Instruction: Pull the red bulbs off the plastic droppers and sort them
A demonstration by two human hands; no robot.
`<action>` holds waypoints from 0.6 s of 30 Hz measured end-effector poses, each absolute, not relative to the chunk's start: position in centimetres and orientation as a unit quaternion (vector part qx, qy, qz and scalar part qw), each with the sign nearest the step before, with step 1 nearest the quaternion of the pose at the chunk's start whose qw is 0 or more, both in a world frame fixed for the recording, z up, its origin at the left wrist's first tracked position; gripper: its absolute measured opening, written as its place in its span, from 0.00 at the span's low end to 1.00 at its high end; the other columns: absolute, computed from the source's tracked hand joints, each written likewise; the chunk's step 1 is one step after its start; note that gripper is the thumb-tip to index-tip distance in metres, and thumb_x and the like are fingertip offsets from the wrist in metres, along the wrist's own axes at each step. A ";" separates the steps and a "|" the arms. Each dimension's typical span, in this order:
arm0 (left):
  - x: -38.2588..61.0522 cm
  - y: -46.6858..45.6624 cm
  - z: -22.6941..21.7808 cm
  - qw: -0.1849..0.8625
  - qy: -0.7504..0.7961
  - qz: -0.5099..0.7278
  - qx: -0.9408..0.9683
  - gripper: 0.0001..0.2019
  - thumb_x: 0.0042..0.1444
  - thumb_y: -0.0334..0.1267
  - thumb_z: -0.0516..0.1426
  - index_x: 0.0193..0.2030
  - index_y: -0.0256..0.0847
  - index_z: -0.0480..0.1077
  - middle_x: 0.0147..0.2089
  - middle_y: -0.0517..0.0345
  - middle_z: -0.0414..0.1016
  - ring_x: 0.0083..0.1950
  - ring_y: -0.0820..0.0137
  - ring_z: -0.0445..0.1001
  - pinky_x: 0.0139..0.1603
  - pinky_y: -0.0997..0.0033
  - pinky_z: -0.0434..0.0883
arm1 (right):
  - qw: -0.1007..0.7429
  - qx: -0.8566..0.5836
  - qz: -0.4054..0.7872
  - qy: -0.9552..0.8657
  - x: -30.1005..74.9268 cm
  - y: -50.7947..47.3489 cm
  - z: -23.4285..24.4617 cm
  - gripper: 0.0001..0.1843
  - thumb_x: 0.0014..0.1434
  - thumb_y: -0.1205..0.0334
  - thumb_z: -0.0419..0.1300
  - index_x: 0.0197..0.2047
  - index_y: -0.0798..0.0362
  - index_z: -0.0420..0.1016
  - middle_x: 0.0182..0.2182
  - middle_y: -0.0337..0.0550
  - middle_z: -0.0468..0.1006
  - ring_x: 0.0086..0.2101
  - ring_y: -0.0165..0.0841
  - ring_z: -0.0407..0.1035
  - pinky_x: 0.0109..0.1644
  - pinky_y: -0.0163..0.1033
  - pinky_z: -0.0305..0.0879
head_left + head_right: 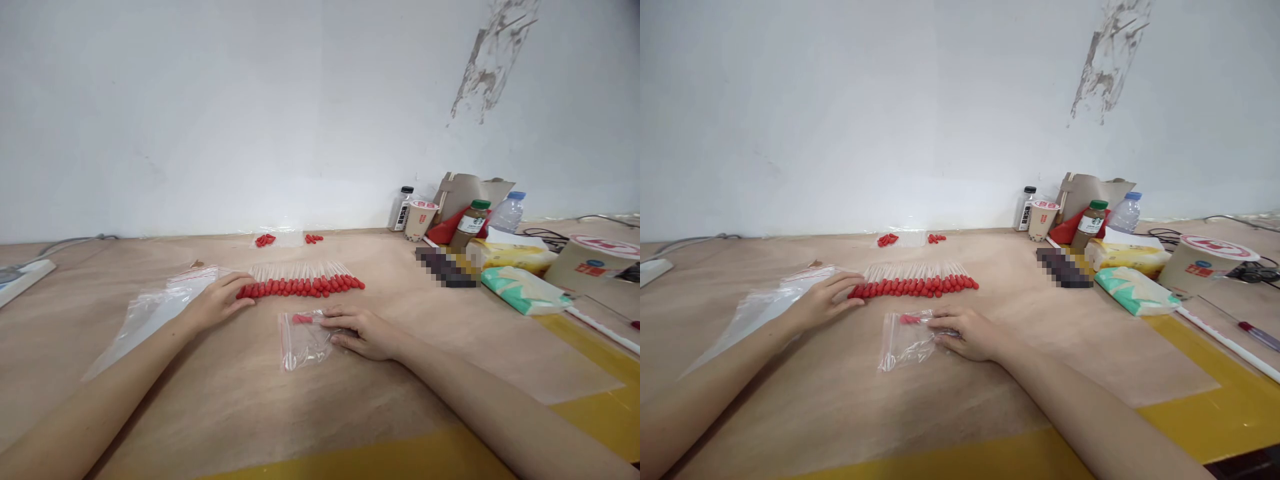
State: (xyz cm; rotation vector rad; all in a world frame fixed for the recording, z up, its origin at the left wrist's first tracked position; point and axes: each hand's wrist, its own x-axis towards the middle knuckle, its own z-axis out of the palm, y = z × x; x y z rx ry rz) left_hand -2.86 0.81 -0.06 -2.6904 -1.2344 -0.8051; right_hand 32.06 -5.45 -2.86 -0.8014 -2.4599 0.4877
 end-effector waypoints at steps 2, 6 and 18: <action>-2.7 0.2 0.3 0.042 -0.404 -0.293 -0.865 0.18 0.52 0.47 0.57 0.48 0.45 0.67 0.50 0.52 0.69 0.51 0.63 0.68 0.55 0.62 0.64 | 0.253 -0.294 0.181 -0.904 32.1 -5.5 -2.9 0.20 0.60 0.55 0.53 0.54 0.51 0.68 0.54 0.49 0.68 0.53 0.36 0.63 0.57 0.44 0.60; -0.8 -2.4 0.3 0.026 -0.403 -0.320 -0.857 0.09 0.54 0.44 0.56 0.38 0.44 0.71 0.41 0.54 0.72 0.44 0.65 0.69 0.49 0.65 0.67 | 0.256 -0.287 0.183 -0.904 32.1 -5.4 -2.9 0.20 0.60 0.56 0.53 0.54 0.50 0.68 0.54 0.49 0.68 0.53 0.36 0.63 0.57 0.44 0.60; 5.3 -5.9 -2.7 -0.186 -0.510 -0.325 -0.774 0.14 0.52 0.49 0.56 0.40 0.46 0.76 0.34 0.57 0.71 0.34 0.69 0.70 0.36 0.68 0.67 | 0.258 -0.250 0.184 -0.915 31.7 -5.1 -2.7 0.19 0.60 0.57 0.53 0.53 0.51 0.69 0.53 0.49 0.70 0.52 0.35 0.64 0.57 0.44 0.60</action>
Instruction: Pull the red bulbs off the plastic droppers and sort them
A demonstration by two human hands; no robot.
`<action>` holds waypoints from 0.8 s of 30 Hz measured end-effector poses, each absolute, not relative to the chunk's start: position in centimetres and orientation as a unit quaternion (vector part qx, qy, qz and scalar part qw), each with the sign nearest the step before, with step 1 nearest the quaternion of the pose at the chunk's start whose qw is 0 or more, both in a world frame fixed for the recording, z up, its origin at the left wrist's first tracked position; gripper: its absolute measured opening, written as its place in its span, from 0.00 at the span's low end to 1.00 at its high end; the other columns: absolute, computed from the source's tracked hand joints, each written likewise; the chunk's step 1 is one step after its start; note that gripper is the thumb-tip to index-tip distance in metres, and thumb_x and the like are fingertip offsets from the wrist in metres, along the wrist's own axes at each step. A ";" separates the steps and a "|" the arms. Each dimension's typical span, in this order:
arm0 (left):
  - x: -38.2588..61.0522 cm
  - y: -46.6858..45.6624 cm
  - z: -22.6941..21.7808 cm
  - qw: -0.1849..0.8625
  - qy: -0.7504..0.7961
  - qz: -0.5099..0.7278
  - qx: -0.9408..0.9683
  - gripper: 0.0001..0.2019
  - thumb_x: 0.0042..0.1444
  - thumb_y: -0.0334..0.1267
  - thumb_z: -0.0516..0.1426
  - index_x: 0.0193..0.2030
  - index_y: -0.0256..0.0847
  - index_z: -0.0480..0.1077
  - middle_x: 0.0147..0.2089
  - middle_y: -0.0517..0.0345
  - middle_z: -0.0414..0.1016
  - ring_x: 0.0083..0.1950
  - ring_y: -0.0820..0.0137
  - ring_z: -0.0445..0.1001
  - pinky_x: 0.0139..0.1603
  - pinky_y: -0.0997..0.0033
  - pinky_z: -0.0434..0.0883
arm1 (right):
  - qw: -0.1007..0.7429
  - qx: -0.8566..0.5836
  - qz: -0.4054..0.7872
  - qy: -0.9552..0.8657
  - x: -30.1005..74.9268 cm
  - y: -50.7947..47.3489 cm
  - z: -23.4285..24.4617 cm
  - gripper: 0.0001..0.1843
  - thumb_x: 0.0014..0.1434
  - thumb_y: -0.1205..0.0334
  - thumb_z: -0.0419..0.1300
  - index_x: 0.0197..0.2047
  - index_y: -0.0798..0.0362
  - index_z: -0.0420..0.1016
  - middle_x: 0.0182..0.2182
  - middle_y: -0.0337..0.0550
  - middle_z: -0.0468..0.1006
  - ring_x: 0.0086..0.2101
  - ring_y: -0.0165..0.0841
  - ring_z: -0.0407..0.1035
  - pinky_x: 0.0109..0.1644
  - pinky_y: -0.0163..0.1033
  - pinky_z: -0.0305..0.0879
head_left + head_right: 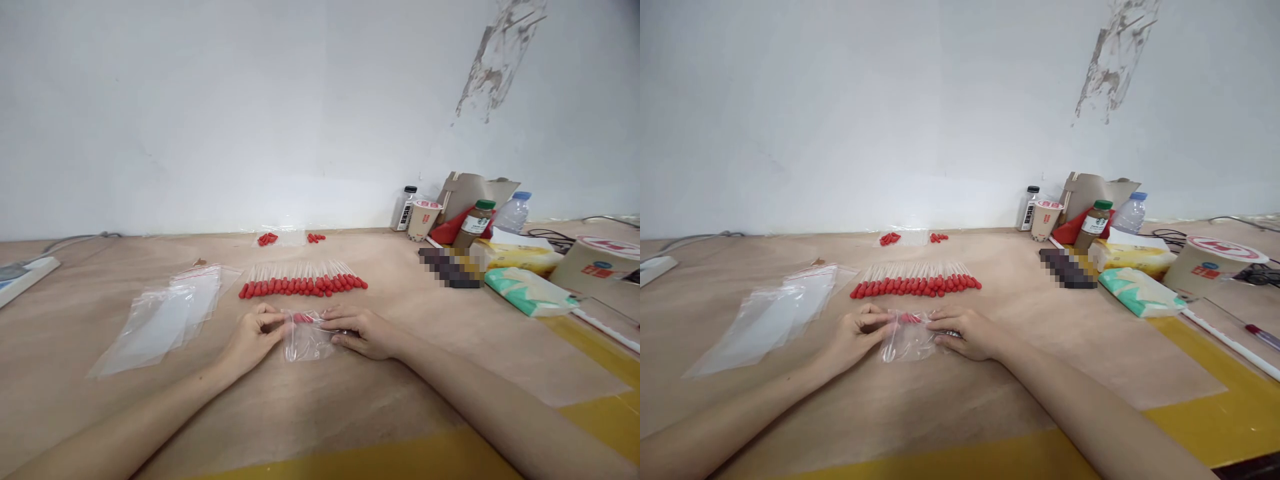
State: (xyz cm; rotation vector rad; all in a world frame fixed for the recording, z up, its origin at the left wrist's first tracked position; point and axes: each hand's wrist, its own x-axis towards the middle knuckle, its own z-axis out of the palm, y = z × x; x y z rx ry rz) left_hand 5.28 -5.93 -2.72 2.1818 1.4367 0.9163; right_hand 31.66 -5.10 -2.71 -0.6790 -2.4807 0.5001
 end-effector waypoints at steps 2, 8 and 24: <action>5.6 -5.9 -2.7 0.183 0.513 0.321 0.775 0.15 0.51 0.50 0.57 0.39 0.45 0.77 0.35 0.56 0.70 0.35 0.68 0.69 0.37 0.67 0.67 | 0.262 -0.232 0.197 -0.916 31.5 -5.0 -2.7 0.18 0.60 0.57 0.53 0.53 0.51 0.70 0.52 0.49 0.71 0.53 0.35 0.64 0.58 0.44 0.59; 6.1 -6.4 -2.1 0.193 0.513 0.298 0.781 0.15 0.50 0.50 0.58 0.42 0.48 0.76 0.33 0.58 0.67 0.35 0.69 0.67 0.36 0.68 0.65 | 0.265 -0.193 0.226 -0.917 31.2 -4.8 -2.6 0.18 0.60 0.61 0.54 0.53 0.50 0.69 0.50 0.45 0.73 0.53 0.33 0.64 0.59 0.44 0.58; 4.4 -6.1 -0.2 0.274 0.455 0.291 0.795 0.09 0.54 0.43 0.54 0.32 0.40 0.63 0.30 0.60 0.67 0.32 0.72 0.67 0.33 0.71 0.66 | 0.254 -0.256 0.181 -0.915 31.9 -5.3 -2.3 0.21 0.61 0.62 0.52 0.58 0.51 0.63 0.52 0.45 0.70 0.52 0.33 0.64 0.56 0.42 0.61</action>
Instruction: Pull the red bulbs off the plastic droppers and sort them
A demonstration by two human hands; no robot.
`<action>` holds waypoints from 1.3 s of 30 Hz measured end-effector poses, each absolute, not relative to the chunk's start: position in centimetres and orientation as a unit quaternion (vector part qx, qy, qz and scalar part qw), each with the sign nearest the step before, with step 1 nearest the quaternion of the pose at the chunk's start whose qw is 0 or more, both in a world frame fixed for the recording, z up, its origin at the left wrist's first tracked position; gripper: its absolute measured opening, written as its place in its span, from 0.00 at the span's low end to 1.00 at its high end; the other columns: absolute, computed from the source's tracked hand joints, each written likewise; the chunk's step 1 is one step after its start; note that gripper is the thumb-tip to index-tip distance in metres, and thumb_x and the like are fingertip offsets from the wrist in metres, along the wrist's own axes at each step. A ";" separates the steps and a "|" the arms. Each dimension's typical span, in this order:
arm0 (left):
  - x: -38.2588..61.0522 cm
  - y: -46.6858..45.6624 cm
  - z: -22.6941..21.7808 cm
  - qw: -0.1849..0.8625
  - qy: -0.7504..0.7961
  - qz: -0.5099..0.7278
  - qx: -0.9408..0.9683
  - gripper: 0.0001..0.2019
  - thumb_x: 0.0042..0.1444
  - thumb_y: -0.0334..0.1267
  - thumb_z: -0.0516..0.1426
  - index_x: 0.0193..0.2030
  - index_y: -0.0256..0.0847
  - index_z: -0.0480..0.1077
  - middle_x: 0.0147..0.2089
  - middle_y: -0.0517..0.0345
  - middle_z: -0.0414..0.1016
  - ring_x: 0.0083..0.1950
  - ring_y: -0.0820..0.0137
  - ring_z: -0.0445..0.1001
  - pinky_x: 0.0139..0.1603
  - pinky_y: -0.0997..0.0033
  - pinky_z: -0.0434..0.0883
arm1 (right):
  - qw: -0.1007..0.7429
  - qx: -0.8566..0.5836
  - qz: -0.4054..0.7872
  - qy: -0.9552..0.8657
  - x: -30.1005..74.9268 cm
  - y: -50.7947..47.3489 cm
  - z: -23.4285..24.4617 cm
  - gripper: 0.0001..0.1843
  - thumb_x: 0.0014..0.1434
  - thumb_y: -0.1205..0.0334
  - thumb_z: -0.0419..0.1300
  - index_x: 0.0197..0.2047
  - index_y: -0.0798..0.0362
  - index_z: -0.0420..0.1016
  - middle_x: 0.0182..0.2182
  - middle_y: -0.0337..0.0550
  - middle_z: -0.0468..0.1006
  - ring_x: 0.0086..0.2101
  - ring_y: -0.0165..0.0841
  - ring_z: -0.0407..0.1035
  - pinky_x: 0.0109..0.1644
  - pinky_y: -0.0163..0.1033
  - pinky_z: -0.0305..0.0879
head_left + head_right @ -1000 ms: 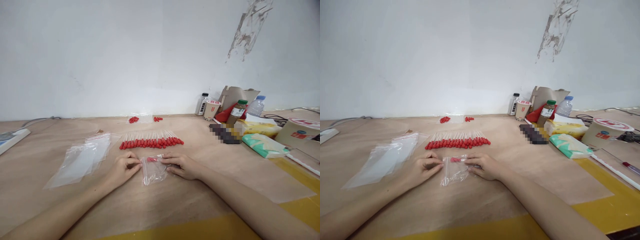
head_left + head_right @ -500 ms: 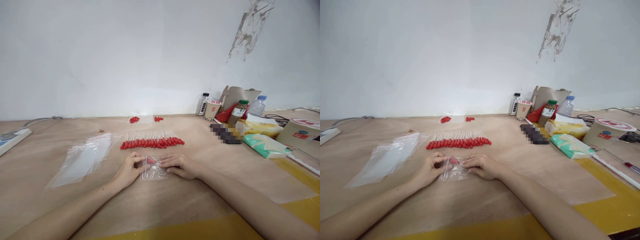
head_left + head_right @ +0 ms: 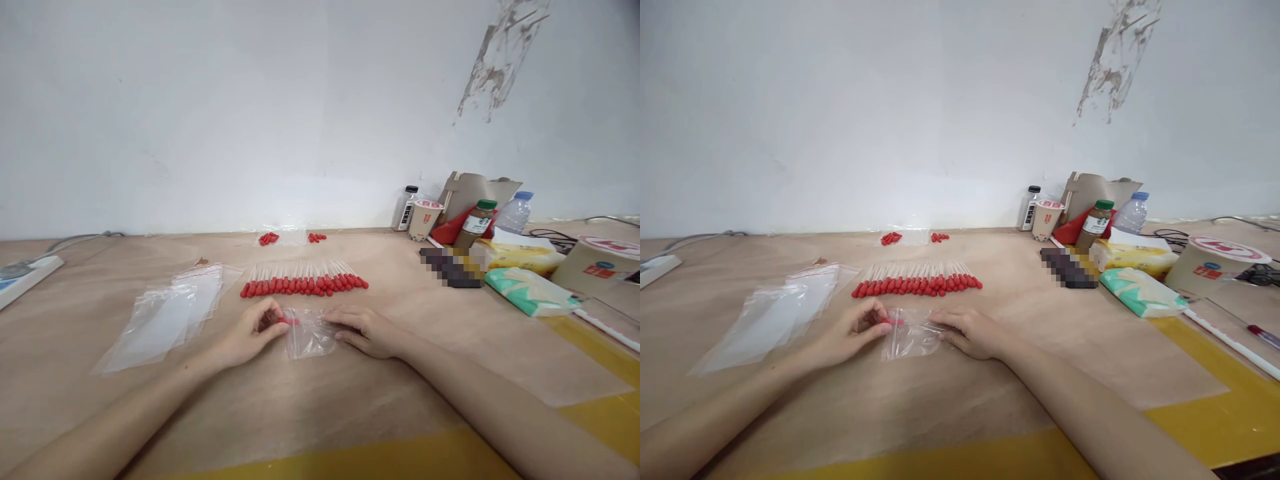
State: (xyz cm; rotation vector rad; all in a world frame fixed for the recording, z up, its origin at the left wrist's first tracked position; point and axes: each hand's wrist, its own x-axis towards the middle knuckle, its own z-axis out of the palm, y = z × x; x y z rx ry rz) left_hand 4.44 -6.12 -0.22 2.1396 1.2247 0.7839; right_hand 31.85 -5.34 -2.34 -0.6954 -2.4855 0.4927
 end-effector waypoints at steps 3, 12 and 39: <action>1.7 -5.0 2.6 0.288 0.473 0.319 0.769 0.12 0.52 0.46 0.57 0.33 0.40 0.65 0.31 0.59 0.71 0.33 0.70 0.70 0.35 0.68 0.69 | 0.248 -0.272 0.166 -0.915 32.4 -5.3 -2.4 0.21 0.61 0.61 0.51 0.57 0.51 0.64 0.53 0.45 0.70 0.52 0.35 0.64 0.56 0.43 0.61; -2.6 -1.0 2.2 0.024 0.482 0.574 0.661 0.10 0.51 0.44 0.58 0.37 0.44 0.67 0.40 0.59 0.74 0.41 0.64 0.75 0.44 0.57 0.74 | 0.257 -0.273 0.153 -0.914 32.5 -5.0 -2.7 0.20 0.61 0.61 0.50 0.56 0.51 0.65 0.52 0.46 0.70 0.51 0.34 0.64 0.56 0.43 0.62; 0.7 -3.9 -0.3 -0.049 0.311 0.345 0.884 0.14 0.59 0.36 0.52 0.52 0.43 0.65 0.53 0.53 0.70 0.59 0.64 0.63 0.60 0.58 0.61 | 0.231 -0.277 0.164 -0.918 32.3 -4.9 -2.6 0.21 0.62 0.56 0.50 0.57 0.51 0.66 0.55 0.47 0.67 0.54 0.34 0.62 0.58 0.44 0.58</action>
